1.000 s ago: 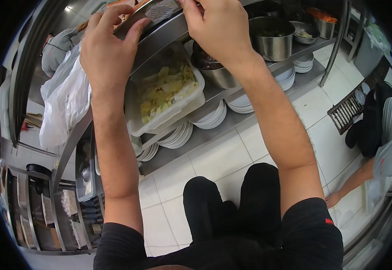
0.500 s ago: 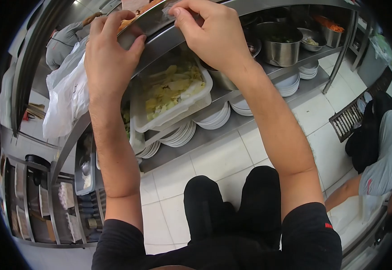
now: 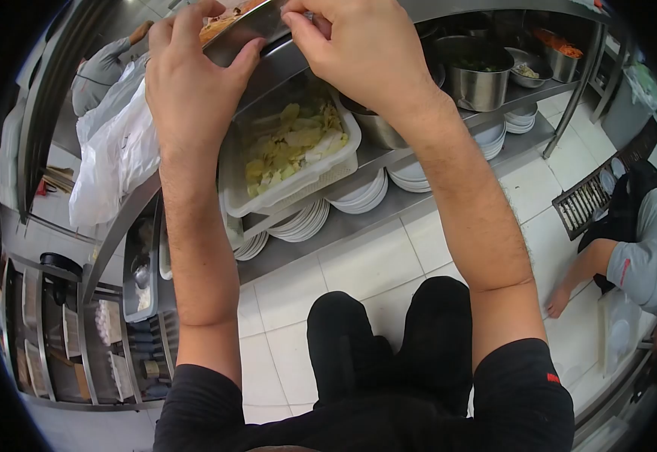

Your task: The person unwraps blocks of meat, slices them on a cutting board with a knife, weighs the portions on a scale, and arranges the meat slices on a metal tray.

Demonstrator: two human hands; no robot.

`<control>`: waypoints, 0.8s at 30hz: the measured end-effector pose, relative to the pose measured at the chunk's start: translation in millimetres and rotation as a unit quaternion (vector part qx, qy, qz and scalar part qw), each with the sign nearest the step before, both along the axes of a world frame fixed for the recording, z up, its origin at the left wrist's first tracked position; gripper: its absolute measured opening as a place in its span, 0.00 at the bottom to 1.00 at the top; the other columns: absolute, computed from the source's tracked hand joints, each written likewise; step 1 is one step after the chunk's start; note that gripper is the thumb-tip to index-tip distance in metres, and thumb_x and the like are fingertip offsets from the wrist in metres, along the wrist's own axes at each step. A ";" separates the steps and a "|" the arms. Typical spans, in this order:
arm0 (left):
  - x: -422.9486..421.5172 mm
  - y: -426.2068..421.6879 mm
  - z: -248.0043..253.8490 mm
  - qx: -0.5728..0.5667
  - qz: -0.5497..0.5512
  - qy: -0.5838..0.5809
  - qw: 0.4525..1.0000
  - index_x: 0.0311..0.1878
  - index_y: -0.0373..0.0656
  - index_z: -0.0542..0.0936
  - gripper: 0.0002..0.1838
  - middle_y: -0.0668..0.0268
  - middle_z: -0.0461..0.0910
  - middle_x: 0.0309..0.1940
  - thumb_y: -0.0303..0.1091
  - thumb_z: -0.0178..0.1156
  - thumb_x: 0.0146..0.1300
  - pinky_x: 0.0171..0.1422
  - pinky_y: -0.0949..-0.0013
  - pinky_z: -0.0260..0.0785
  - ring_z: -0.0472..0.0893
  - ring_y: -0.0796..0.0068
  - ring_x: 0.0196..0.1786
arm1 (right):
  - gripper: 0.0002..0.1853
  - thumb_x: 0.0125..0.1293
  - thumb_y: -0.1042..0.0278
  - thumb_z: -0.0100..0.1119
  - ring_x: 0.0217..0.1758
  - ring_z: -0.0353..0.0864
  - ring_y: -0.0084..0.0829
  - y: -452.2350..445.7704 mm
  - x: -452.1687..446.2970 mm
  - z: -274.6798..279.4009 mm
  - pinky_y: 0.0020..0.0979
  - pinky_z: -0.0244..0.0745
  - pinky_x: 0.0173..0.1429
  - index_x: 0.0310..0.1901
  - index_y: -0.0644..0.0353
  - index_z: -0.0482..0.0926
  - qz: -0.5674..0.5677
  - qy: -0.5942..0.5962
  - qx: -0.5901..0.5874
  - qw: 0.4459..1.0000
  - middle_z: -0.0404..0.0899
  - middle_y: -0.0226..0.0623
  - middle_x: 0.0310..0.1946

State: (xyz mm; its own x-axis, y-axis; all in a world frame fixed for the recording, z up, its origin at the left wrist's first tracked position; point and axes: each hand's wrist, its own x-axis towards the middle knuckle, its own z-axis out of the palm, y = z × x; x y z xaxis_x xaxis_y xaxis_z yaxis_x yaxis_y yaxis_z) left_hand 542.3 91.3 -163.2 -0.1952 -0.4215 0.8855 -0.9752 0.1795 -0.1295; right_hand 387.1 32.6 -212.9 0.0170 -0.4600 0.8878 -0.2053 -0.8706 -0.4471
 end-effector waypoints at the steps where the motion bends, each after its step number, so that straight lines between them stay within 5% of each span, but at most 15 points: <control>1: 1.8 0.2 -0.9 0.005 0.001 -0.004 1.000 0.55 0.43 0.77 0.28 0.53 0.75 0.51 0.28 0.77 0.51 0.60 0.49 0.70 0.77 0.46 0.55 | 0.07 0.67 0.71 0.64 0.35 0.86 0.50 10.7 -1.8 7.8 0.41 0.79 0.41 0.39 0.67 0.85 -0.003 0.013 0.021 1.000 0.85 0.50 0.33; 3: 7.7 0.2 -2.4 0.015 0.003 -0.013 1.000 0.53 0.42 0.76 0.27 0.53 0.74 0.47 0.25 0.77 0.49 0.58 0.48 0.71 0.77 0.44 0.53 | 0.08 0.67 0.71 0.65 0.35 0.86 0.49 12.1 -1.5 8.8 0.40 0.79 0.40 0.40 0.67 0.86 -0.012 0.040 0.015 0.999 0.86 0.50 0.33; 6: 10.9 -0.2 -2.1 0.038 0.013 0.017 0.999 0.59 0.42 0.77 0.29 0.53 0.77 0.57 0.33 0.76 0.55 0.60 0.50 0.71 0.78 0.48 0.59 | 0.08 0.67 0.71 0.65 0.35 0.86 0.48 -6.0 0.6 -2.9 0.40 0.79 0.40 0.41 0.67 0.86 -0.024 0.067 -0.032 0.997 0.86 0.50 0.33; 9: 27.8 -14.3 -6.2 -0.058 0.014 -0.059 0.996 0.49 0.48 0.85 0.26 0.61 0.83 0.45 0.49 0.81 0.50 0.50 0.54 0.77 0.85 0.54 0.45 | 0.08 0.68 0.71 0.64 0.34 0.87 0.47 -10.8 2.0 -7.0 0.40 0.79 0.40 0.42 0.67 0.86 -0.011 0.059 -0.021 0.998 0.86 0.50 0.32; 11: 28.8 -13.6 -7.1 -0.062 0.023 -0.070 0.995 0.47 0.48 0.84 0.25 0.61 0.83 0.44 0.50 0.81 0.50 0.50 0.53 0.76 0.85 0.55 0.45 | 0.08 0.68 0.71 0.64 0.34 0.87 0.47 -7.4 3.4 -6.2 0.40 0.79 0.40 0.41 0.67 0.86 0.001 0.051 -0.026 0.998 0.86 0.51 0.32; 14: 28.5 -13.5 -9.0 -0.065 0.041 -0.082 0.994 0.46 0.48 0.84 0.25 0.61 0.84 0.43 0.51 0.80 0.50 0.51 0.52 0.76 0.84 0.55 0.46 | 0.09 0.69 0.71 0.62 0.34 0.88 0.45 15.8 -1.6 12.6 0.38 0.79 0.41 0.41 0.68 0.86 0.057 0.032 0.125 0.990 0.87 0.52 0.33; 20: 27.8 -16.4 -11.4 -0.081 0.061 -0.080 0.992 0.45 0.47 0.85 0.26 0.61 0.83 0.44 0.52 0.80 0.49 0.53 0.52 0.75 0.84 0.53 0.47 | 0.10 0.70 0.71 0.61 0.29 0.85 0.39 -6.9 8.1 -3.7 0.37 0.78 0.39 0.44 0.69 0.87 0.034 0.041 0.062 0.997 0.86 0.52 0.31; 24: 27.2 -14.3 -13.7 -0.084 0.055 -0.082 0.992 0.46 0.47 0.85 0.24 0.59 0.83 0.45 0.50 0.78 0.51 0.55 0.50 0.75 0.83 0.51 0.48 | 0.11 0.71 0.70 0.60 0.29 0.84 0.38 4.8 1.4 7.8 0.36 0.77 0.38 0.44 0.69 0.87 0.080 0.036 0.169 0.982 0.86 0.51 0.30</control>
